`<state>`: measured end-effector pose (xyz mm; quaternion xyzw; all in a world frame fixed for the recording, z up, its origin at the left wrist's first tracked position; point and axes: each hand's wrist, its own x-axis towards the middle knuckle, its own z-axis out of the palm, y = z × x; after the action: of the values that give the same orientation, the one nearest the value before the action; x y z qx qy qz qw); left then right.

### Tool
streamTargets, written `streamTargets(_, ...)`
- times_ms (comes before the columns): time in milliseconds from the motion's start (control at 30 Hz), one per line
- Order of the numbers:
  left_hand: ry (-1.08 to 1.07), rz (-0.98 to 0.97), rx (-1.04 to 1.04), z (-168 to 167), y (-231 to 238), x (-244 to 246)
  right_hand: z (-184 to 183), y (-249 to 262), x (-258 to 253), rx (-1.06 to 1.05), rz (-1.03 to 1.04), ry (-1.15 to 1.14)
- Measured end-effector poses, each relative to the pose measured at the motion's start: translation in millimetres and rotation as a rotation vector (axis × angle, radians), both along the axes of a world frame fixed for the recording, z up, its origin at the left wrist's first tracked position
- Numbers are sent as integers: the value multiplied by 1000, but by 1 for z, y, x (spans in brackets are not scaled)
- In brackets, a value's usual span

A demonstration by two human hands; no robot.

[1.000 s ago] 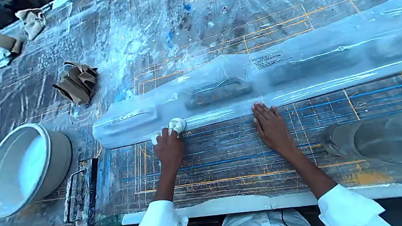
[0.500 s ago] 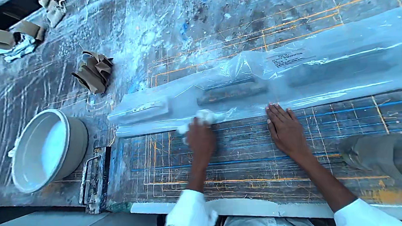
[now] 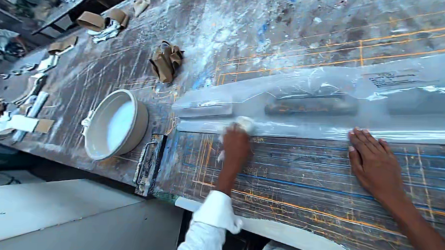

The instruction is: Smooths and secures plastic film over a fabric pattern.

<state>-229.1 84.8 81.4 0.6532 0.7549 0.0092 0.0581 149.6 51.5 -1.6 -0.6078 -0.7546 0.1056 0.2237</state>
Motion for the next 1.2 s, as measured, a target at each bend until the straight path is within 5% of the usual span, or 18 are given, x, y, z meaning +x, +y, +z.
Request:
streamTargets(100,-6,-142,127,-27,-5,-39,-3,0,3,4,19,-15)
streamTargets(233,59,378,-39,0,0,-168,-6,-1,5,12,10,-32)
streamTargets(300,19,387,-70,11,10,-138,-7,2,5,18,0,-33)
streamTargets(433,-104,-250,314,-26,6,16,-3,1,6,-5,7,-56)
streamTargets(500,-154,-368,383,-41,14,4,-3,0,8,-17,25,-64)
streamTargets(667,21,187,123,-18,9,-202,-5,1,14,-38,15,-95)
streamTargets(767,-43,337,21,4,11,-204,-7,2,14,-27,13,-90)
streamTargets(867,-115,-133,190,-5,9,-106,-6,5,12,-7,17,-74)
streamTargets(933,-192,-389,208,-24,10,-85,-4,1,12,-27,19,-74)
streamTargets(1100,-9,233,16,-4,10,-240,-2,2,10,-38,12,-75)
streamTargets(1200,-53,386,94,23,14,-254,-2,3,11,-36,10,-80)
